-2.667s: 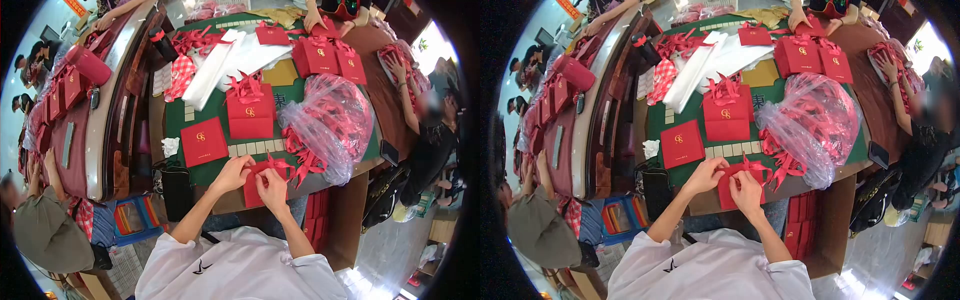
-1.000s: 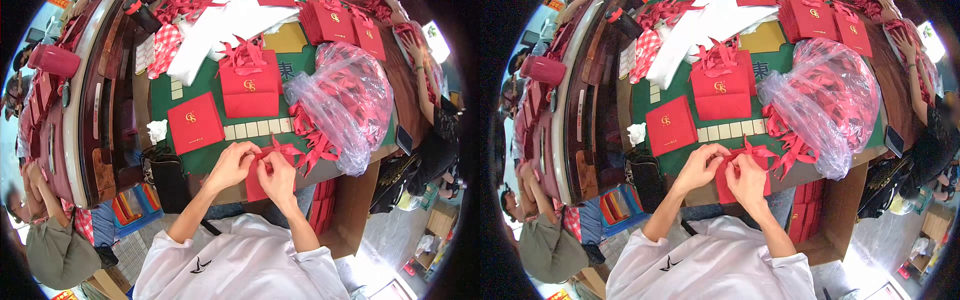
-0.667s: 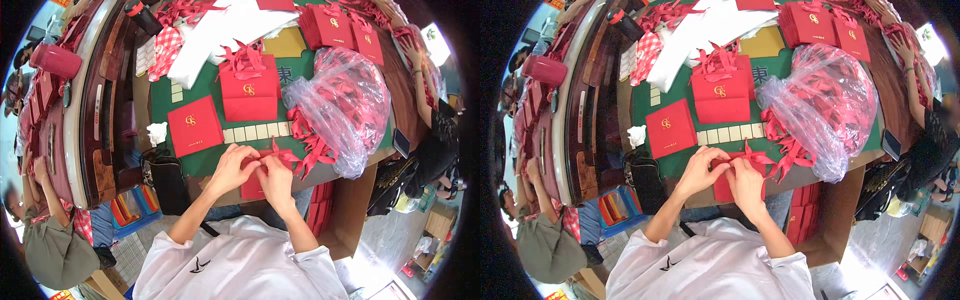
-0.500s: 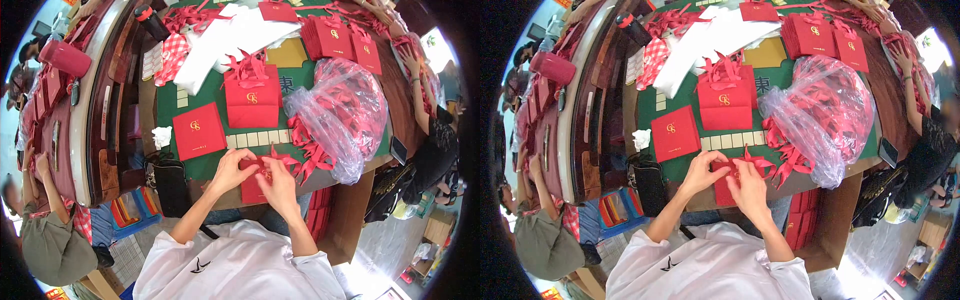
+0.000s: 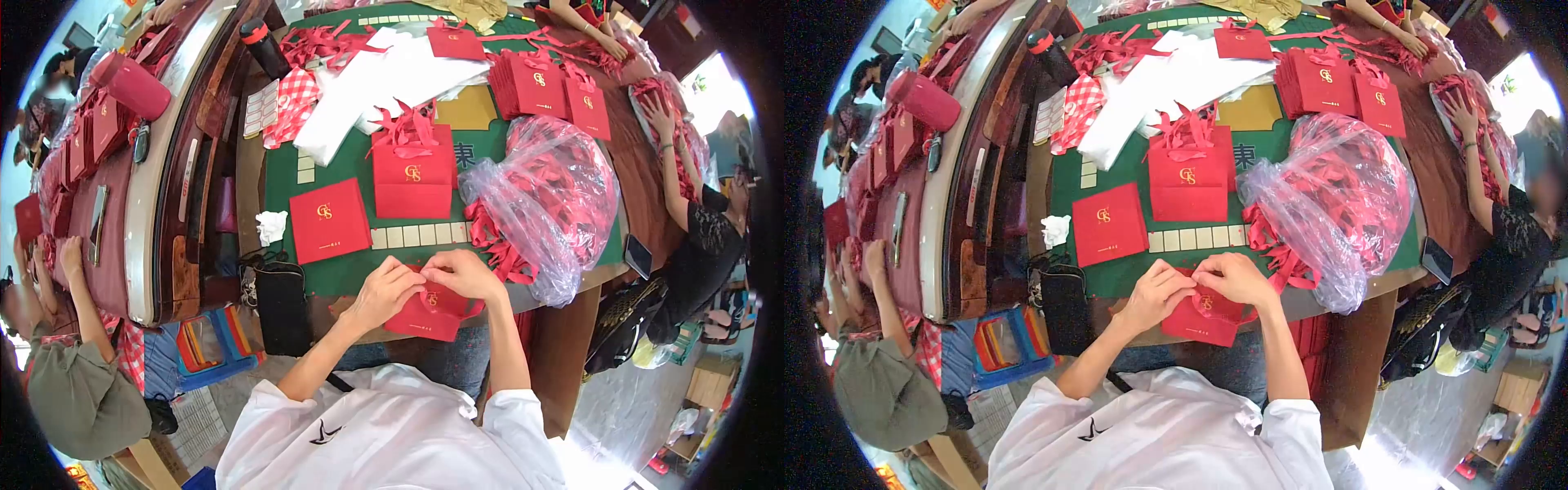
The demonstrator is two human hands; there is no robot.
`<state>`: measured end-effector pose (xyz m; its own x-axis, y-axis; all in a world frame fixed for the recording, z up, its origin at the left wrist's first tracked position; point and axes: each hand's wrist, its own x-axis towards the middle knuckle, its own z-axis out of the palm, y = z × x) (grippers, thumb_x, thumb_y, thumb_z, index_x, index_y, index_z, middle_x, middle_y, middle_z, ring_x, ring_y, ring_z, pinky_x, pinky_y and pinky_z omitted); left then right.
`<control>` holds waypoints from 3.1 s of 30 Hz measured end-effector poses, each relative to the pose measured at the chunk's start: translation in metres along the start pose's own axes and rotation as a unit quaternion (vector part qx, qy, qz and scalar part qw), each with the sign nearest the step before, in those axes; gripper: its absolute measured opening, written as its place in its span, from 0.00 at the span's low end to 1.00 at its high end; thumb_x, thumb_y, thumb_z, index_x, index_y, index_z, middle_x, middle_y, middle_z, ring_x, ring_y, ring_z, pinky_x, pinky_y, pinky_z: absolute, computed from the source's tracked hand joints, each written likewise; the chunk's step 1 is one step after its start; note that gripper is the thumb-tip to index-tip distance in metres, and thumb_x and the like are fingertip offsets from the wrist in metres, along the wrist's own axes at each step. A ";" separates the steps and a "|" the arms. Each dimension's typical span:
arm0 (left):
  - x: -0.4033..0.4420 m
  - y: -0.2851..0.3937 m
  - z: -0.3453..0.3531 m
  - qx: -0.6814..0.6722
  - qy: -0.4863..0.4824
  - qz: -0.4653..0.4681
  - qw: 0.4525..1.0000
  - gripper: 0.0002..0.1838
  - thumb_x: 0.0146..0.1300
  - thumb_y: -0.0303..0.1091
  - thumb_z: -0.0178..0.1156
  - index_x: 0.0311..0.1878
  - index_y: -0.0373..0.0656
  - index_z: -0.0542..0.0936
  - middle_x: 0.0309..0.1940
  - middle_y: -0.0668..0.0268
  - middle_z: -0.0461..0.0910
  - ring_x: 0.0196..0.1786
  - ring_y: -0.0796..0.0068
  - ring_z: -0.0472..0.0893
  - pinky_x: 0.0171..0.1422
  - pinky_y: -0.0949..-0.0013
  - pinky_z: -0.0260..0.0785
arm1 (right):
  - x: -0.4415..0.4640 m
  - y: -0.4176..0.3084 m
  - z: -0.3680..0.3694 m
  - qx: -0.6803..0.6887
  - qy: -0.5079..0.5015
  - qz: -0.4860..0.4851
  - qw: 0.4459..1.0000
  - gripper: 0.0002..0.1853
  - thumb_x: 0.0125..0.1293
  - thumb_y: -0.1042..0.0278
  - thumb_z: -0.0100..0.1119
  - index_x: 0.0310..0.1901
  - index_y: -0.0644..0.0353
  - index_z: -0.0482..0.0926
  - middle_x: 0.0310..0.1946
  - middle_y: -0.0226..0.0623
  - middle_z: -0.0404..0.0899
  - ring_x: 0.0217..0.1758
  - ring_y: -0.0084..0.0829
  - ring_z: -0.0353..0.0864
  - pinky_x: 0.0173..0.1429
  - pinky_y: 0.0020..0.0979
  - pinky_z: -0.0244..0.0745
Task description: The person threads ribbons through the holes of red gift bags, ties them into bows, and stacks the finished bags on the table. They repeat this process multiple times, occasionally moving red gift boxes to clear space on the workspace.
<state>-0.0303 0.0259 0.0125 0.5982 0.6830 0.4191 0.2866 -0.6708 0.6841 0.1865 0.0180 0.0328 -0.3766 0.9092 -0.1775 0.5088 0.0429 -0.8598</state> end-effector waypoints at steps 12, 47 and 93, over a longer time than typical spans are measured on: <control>0.006 0.002 0.006 -0.037 0.040 -0.023 0.998 0.07 0.57 0.20 0.66 0.38 0.40 0.81 0.35 0.60 0.77 0.40 0.59 0.78 0.43 0.63 0.72 | 0.016 0.030 0.022 0.251 0.022 0.121 0.960 0.10 0.62 0.66 0.64 0.34 0.65 0.86 0.27 0.31 0.85 0.32 0.19 0.81 0.42 0.26 0.75; 0.021 -0.050 0.040 -0.193 0.045 -0.297 0.934 0.07 0.61 0.32 0.68 0.37 0.37 0.85 0.26 0.65 0.85 0.30 0.82 0.82 0.33 0.75 0.72 | 0.002 0.023 0.028 0.152 0.276 0.088 0.945 0.09 0.67 0.70 0.64 0.43 0.66 0.84 0.28 0.37 0.85 0.30 0.25 0.83 0.36 0.29 0.76; -0.052 0.012 -0.010 -0.187 0.018 -0.343 0.920 0.23 0.59 0.23 0.68 0.56 0.37 0.70 0.51 0.60 0.79 0.53 0.74 0.79 0.60 0.68 0.72 | -0.005 0.013 0.043 0.055 0.397 0.039 0.915 0.16 0.70 0.61 0.63 0.51 0.64 0.78 0.36 0.39 0.79 0.34 0.29 0.79 0.43 0.32 0.77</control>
<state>-0.0653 -0.0141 0.0049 0.3457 0.9224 -0.1723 0.3052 0.0631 0.9502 0.1620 -0.0037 0.0018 0.3606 0.9241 0.1264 0.4126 -0.0366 -0.9102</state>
